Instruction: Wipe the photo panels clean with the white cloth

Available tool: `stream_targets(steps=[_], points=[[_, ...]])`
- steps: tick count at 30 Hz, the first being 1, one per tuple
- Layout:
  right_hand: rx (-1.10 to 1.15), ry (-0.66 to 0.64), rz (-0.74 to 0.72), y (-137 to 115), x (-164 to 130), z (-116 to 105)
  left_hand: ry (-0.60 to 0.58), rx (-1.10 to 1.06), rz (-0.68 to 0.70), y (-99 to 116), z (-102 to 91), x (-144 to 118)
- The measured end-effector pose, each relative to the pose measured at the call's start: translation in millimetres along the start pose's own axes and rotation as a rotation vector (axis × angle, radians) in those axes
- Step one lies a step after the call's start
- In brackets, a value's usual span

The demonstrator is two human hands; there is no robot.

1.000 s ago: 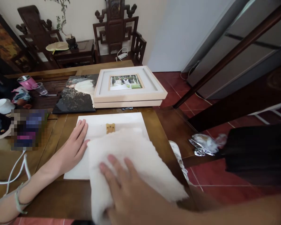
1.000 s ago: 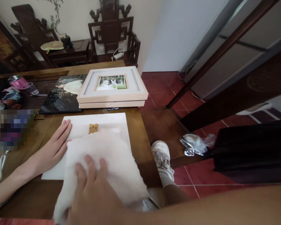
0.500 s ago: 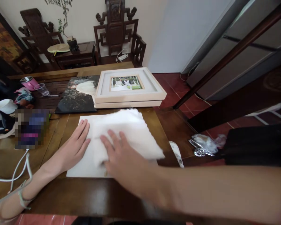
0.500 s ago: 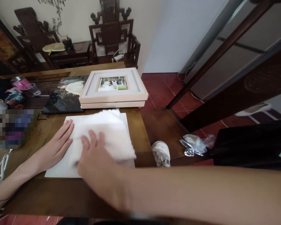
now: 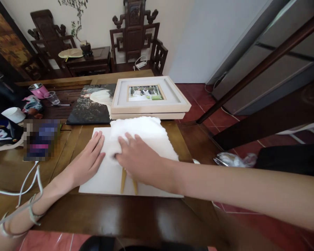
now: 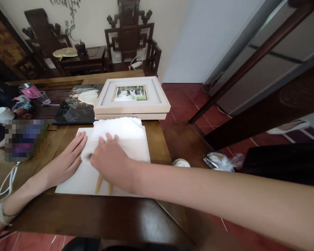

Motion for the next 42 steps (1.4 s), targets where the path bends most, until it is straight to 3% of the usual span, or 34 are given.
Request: stream_targets(steps=[4, 8, 11, 15, 19, 21, 26, 30, 33, 36, 39, 42], points=[[-0.027, 0.037, -0.002, -17, -4, 10, -0.010, 0.014, -0.009, -1, -0.5, 1], [0.054, 0.158, -0.169, -60, -46, 17, 0.005, 0.033, 0.037, -5, 3.7, 0], [0.161, 0.191, -0.256, -74, -67, 13, 0.035, 0.049, 0.073, -9, 6.5, -3], [0.186, 0.088, -0.297, -54, -54, 3, 0.040, 0.057, 0.066, -8, 6.0, -2], [0.016, 0.041, -0.073, -16, -14, 2, 0.019, 0.011, 0.012, -1, -0.3, 1], [-0.045, 0.049, -0.005, -9, 2, 4, 0.056, -0.055, -0.014, 0, -5.4, 1], [-0.068, 0.099, -0.045, -28, 14, 12, 0.293, -0.375, -0.191, -16, -12.4, -3], [-0.026, 0.255, -0.264, -57, -13, 8, 0.364, -0.474, -0.245, -23, -11.1, -4], [0.104, 0.227, -0.435, -68, -44, 6, 0.321, -0.366, -0.219, -17, -13.9, -1], [0.198, 0.159, -0.476, -61, -62, 1, 0.189, -0.173, -0.114, -6, -13.1, 3], [0.233, 0.072, -0.405, -36, -56, -7, 0.070, -0.018, -0.030, 0, -6.3, 3], [0.274, -0.024, -0.215, -4, -29, -10, 0.047, 0.055, 0.009, 0, -1.6, 1]])
Point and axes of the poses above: each hand's wrist, its own x-axis towards the middle knuckle, its own z-axis out of the palm, y = z × x, the point moved 5 cm from there along x, towards the middle knuckle, and after that the axes turned 15 degrees about z, right-handed, at the moved point
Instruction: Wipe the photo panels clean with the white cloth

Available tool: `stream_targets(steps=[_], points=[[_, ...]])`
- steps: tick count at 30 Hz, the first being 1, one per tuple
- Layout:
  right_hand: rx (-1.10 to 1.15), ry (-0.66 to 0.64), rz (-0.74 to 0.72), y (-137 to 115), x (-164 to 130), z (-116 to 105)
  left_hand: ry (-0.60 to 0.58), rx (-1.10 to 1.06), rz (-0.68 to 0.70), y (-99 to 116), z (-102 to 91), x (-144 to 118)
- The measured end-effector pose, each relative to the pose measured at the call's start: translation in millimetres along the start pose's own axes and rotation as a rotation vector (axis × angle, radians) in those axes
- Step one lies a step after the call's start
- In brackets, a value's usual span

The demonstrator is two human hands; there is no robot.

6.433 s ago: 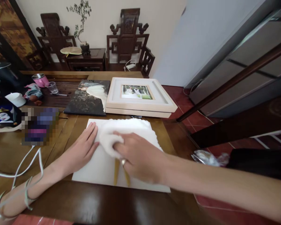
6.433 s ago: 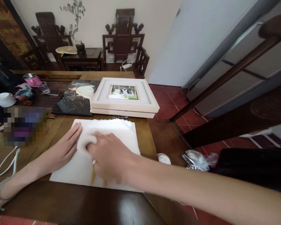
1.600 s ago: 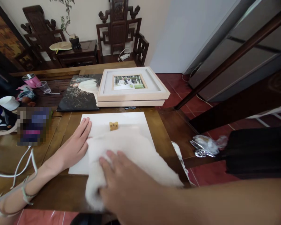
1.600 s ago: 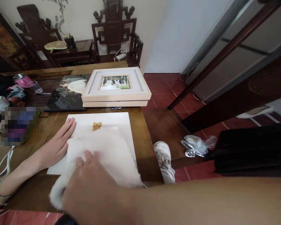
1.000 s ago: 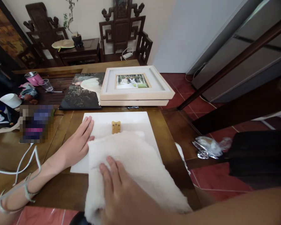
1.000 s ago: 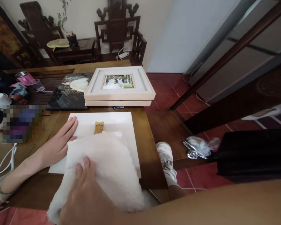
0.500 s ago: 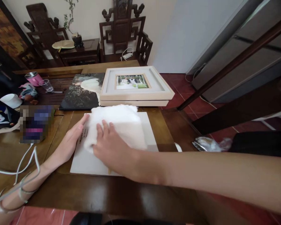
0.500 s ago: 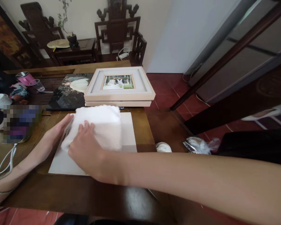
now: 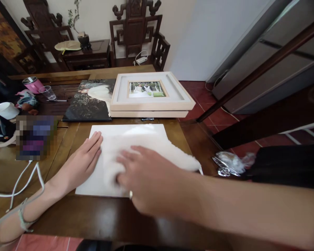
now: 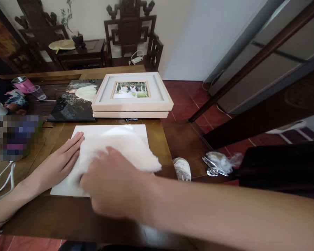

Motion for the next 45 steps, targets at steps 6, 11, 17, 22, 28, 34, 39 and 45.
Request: stream_targets(steps=[6, 11, 17, 22, 28, 34, 39, 45], points=[[0.148, 0.074, 0.275, 41, 52, -10, -0.004, 0.011, 0.018, 3, -3.3, 2], [0.216, 0.040, 0.225, 35, 74, -15, 0.009, -0.005, 0.032, 7, -8.0, 4], [0.173, -0.047, 0.371, 61, 39, -23, 0.022, 0.012, -0.003, 2, -2.2, 0], [0.040, -0.074, 0.566, 93, -7, -10, 0.018, 0.000, -0.007, 2, -0.5, -1], [-0.031, 0.080, 0.338, 46, -61, 29, 0.015, 0.013, -0.009, 2, -0.5, 0], [0.095, 0.146, 0.168, 6, -101, 36, 0.007, 0.010, 0.014, 2, 2.3, 1], [0.101, 0.058, 0.307, 49, -60, 18, -0.006, -0.004, 0.011, 2, 3.2, 0], [0.048, -0.058, 0.357, 99, -21, 11, -0.009, 0.004, -0.003, 2, 1.6, 0]])
Point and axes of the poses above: each hand's wrist, its own x-axis towards the middle knuckle, its own z-axis out of the palm, y = z × x, the point moved 5 cm from there along x, towards the middle knuckle, and after that the axes turned 15 degrees about z, right-handed, at the moved point
